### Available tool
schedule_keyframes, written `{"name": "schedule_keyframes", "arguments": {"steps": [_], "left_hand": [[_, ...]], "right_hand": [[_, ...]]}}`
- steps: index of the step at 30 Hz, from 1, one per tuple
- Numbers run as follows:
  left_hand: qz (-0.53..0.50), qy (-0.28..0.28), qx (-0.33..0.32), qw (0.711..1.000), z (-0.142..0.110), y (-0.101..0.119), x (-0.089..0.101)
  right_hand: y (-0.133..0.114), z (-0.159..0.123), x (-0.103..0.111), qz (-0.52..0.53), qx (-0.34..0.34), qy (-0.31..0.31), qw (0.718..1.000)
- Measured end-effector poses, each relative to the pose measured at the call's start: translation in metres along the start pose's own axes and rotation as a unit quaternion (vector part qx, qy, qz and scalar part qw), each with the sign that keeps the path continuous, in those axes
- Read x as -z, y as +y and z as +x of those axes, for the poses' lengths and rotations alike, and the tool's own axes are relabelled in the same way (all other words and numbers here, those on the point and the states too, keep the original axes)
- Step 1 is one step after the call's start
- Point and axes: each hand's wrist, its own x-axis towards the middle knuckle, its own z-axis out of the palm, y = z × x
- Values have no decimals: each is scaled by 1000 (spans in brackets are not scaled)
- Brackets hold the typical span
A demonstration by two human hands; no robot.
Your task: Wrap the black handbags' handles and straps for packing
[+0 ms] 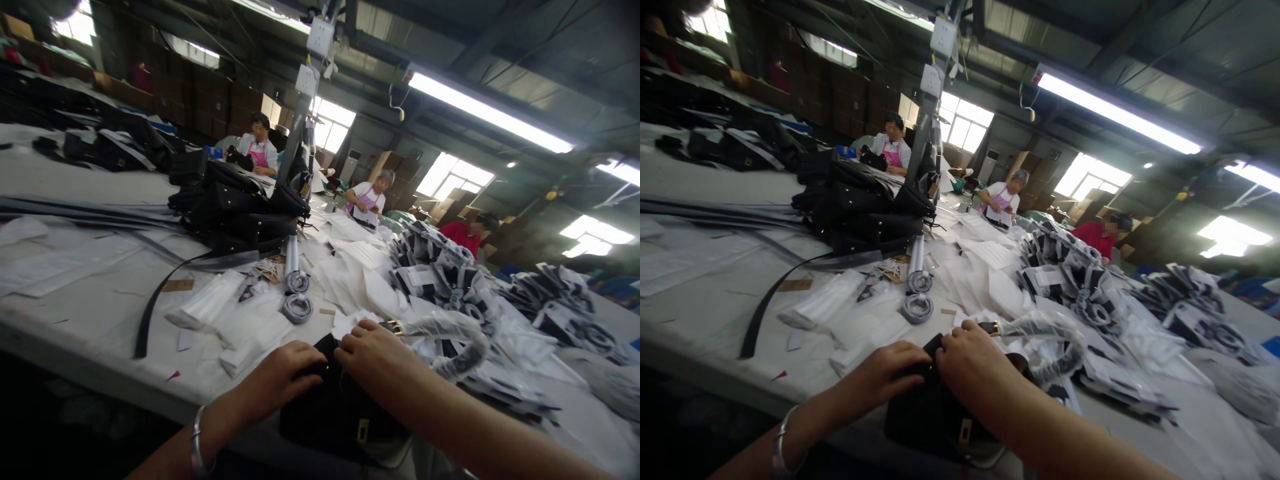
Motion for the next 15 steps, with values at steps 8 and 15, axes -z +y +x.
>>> {"name": "schedule_keyframes", "arguments": {"steps": [8,15], "left_hand": [[242,15,-116,963,5,-12,-14],[291,109,-149,939,7,-11,-18]], "right_hand": [[9,10,-6,33,-32,-13,999],[1,21,-6,69,-64,-27,995]]}}
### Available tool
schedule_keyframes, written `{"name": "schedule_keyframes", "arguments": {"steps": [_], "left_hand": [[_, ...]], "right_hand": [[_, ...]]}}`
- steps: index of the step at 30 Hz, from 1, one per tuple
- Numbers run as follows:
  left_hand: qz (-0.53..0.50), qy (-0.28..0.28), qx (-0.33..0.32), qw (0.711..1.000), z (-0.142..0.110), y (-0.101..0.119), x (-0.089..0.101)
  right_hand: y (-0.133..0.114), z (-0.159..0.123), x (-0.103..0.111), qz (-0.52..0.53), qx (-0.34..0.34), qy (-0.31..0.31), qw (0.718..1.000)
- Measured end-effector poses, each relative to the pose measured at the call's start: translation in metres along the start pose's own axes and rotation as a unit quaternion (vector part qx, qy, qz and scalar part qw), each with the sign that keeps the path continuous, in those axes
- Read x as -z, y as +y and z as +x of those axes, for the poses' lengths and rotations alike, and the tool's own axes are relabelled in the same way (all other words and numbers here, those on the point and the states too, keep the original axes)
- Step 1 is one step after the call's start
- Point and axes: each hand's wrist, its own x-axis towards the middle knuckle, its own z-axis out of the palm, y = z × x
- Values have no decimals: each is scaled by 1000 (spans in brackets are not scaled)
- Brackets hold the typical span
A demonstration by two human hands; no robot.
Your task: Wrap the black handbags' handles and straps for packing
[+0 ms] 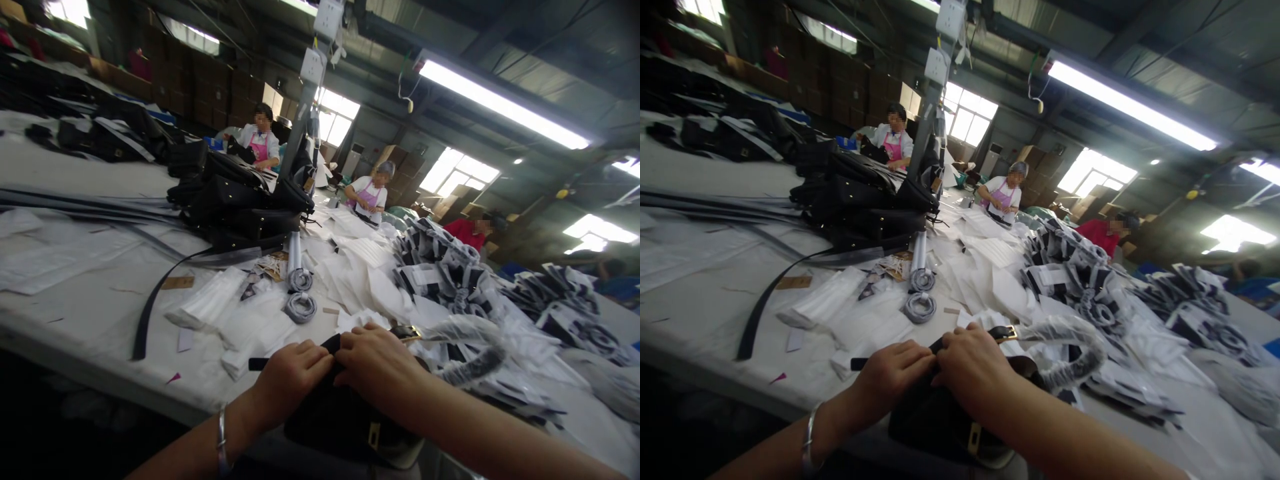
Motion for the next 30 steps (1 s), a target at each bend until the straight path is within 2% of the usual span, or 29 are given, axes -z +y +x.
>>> {"name": "schedule_keyframes", "arguments": {"steps": [3,5,12,17,24,27,30], "left_hand": [[13,24,-34,999,1,0,2],[26,43,-57,997,1,-1,3],[67,97,-118,986,5,-2,16],[107,82,-169,976,11,-1,29],[112,46,-224,967,15,-2,39],[119,47,-239,963,24,-1,55],[130,66,-205,968,37,0,81]], "right_hand": [[-4,1,-3,33,-43,-14,998],[-5,2,-5,38,-55,0,998],[-4,6,-10,56,-31,32,997],[-5,4,-8,73,-39,31,996],[-9,1,-6,72,-16,56,996],[-6,4,-16,80,-8,44,996],[-2,10,-34,78,-17,32,996]]}}
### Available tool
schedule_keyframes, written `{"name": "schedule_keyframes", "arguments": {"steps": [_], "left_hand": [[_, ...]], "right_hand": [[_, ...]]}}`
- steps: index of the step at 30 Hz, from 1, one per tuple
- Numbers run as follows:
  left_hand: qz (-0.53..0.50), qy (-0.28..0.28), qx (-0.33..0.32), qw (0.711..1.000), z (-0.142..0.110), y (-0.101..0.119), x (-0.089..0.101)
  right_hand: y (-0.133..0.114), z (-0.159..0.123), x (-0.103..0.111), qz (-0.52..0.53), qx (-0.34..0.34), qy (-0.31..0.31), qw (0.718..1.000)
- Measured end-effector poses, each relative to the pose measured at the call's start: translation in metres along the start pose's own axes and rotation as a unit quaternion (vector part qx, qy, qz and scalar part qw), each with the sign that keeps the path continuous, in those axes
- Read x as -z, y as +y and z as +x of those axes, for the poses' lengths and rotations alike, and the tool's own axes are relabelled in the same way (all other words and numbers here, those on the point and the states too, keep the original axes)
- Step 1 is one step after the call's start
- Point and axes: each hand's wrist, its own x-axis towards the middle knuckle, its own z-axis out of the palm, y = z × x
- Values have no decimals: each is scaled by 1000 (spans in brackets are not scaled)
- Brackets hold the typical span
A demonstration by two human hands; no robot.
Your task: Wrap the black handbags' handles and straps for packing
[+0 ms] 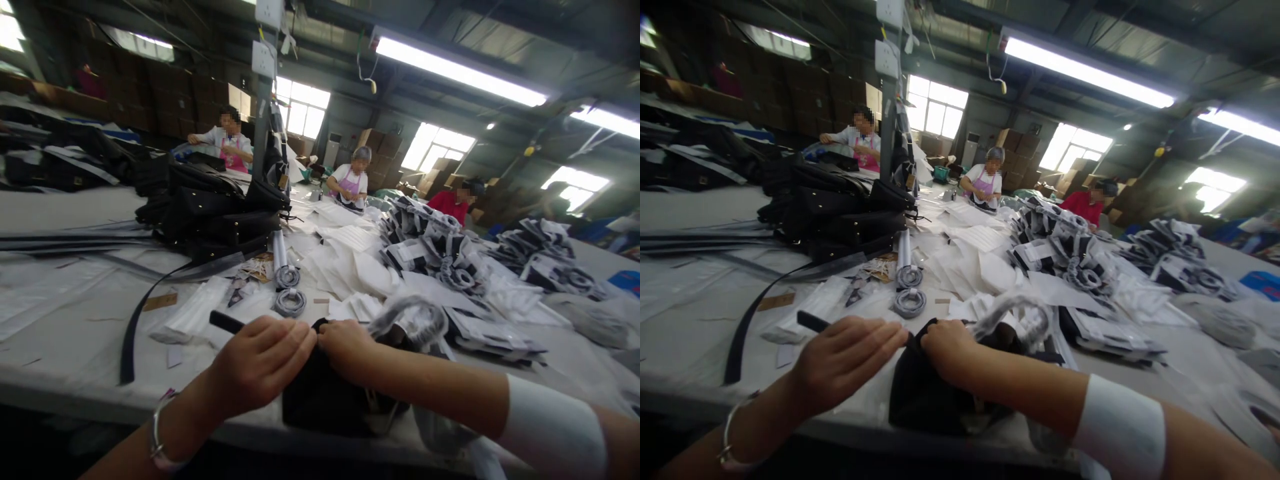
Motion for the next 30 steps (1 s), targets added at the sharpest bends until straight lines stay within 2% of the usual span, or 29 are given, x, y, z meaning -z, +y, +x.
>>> {"name": "schedule_keyframes", "arguments": {"steps": [2,4,8,10,12,14,15,16,17,19,22,24,26,28,30], "left_hand": [[0,4,29,1000,7,-8,14],[6,17,48,999,10,-15,22],[66,38,91,993,6,-28,25],[94,50,134,985,5,-28,23],[108,92,183,973,5,-18,18],[64,151,197,967,5,2,8],[13,173,195,965,5,15,2],[-62,171,192,964,6,27,-6],[-136,153,216,955,8,38,-15],[-236,80,317,915,15,54,-35],[-337,7,463,820,32,59,-58],[-427,17,504,751,44,54,-65],[-503,54,513,693,53,50,-64],[-546,88,507,661,57,49,-60],[-564,95,498,651,59,51,-55]], "right_hand": [[3,1,-5,3,0,6,1000],[6,-2,1,20,16,19,999],[19,-17,45,125,42,46,990],[32,-24,69,183,47,21,982],[46,-28,86,237,43,-14,971],[58,-30,95,286,37,-26,957],[62,-30,96,311,38,-24,949],[65,-31,97,338,40,-24,940],[66,-31,96,366,45,-27,929],[65,-31,94,422,56,-29,904],[59,-30,89,480,72,-8,874],[55,-31,86,487,75,25,870],[52,-33,84,487,64,66,868],[50,-37,82,486,53,96,867],[47,-42,81,478,50,118,869]]}}
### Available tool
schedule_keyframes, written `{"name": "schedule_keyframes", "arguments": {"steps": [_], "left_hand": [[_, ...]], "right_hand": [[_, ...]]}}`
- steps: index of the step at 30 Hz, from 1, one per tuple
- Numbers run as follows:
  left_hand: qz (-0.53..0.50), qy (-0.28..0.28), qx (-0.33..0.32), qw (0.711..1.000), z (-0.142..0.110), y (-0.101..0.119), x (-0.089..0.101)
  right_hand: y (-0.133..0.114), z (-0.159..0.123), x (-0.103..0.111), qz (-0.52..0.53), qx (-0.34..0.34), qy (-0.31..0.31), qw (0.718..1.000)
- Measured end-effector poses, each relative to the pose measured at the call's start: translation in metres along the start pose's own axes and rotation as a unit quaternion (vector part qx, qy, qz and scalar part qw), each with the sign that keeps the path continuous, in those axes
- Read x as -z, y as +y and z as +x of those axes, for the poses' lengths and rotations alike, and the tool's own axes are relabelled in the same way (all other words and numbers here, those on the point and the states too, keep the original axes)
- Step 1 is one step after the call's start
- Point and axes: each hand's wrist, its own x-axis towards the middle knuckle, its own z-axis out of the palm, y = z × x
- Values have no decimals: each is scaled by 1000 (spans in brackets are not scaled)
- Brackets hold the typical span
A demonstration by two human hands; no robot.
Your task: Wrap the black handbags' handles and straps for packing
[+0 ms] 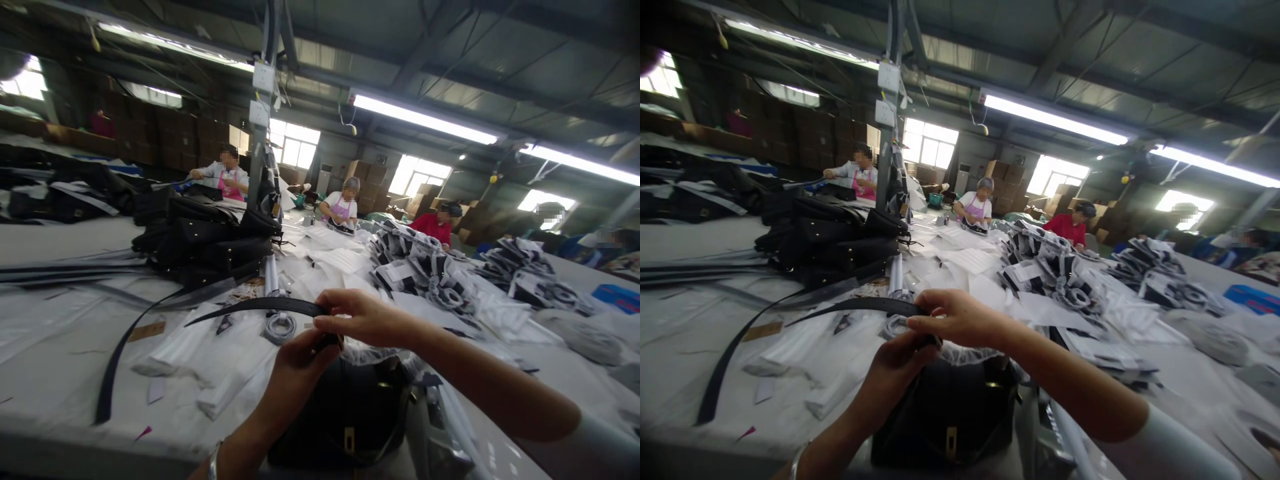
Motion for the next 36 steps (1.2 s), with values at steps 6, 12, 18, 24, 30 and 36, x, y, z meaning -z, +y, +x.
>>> {"name": "schedule_keyframes", "arguments": {"steps": [6,12,18,24,30,36], "left_hand": [[51,43,4,998,-13,-14,5],[134,69,21,988,-38,-54,27],[162,63,-19,985,-37,-57,27],[46,45,51,997,-32,-58,23],[-19,54,46,997,-34,-59,19],[-43,62,49,996,-35,-55,15]], "right_hand": [[1,-4,-5,130,10,34,991],[11,-3,-2,225,2,28,974],[-7,-4,23,336,45,119,933],[-52,-12,70,273,136,249,919],[-75,-31,51,52,17,115,992],[-39,-32,10,-242,-54,-76,966]]}}
